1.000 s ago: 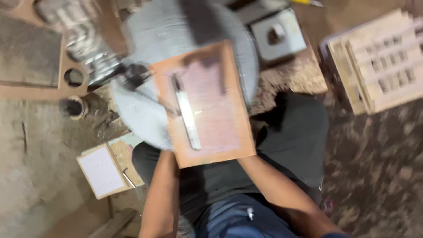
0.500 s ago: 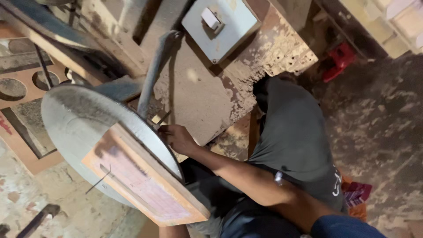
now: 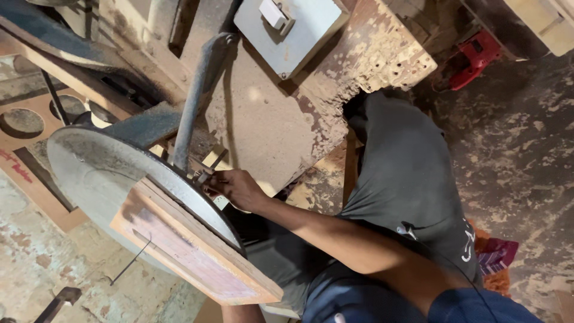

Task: The person uses a bandsaw to cut a rectangular piece of wood that has a template attached to it. They guide the wood through the blade to follow the marked lines, creating curved slots. The person periodically stops to adjust the wood's position and remove small offcuts.

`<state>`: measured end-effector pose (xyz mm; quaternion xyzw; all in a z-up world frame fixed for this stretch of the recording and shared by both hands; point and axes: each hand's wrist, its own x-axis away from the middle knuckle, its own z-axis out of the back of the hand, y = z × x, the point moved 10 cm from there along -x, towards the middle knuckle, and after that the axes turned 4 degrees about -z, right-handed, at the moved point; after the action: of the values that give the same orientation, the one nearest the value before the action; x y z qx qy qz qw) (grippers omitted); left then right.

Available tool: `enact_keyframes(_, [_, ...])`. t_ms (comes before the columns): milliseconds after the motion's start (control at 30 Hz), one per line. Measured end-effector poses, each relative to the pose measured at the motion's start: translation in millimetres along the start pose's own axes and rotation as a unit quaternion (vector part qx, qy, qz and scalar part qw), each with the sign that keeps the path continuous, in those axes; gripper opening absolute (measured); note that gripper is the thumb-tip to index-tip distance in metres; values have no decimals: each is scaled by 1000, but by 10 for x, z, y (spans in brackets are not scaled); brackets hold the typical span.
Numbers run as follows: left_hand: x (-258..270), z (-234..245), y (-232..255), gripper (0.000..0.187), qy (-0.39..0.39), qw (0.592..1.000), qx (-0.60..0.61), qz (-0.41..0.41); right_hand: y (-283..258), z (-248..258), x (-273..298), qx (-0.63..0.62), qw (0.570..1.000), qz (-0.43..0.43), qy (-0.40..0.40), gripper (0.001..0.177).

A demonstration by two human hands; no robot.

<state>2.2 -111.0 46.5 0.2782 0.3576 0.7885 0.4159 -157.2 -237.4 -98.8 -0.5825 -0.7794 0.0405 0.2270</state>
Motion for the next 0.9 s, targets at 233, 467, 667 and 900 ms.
enact_keyframes(233, [15,-65,-31,28,-5,1000,0,0,-12,-7,32,-2,1000,19,6,39])
enact_keyframes(467, [15,-27,-4,26,1,1000,6,-3,-5,5,24,-22,999,33,13,34])
enact_keyframes(667, [16,63,-41,24,4,1000,7,4,152,4,19,-48,995,-39,72,21])
enact_keyframes(900, [-14,132,-62,23,2,1000,11,7,41,54,74,22,994,-78,79,20])
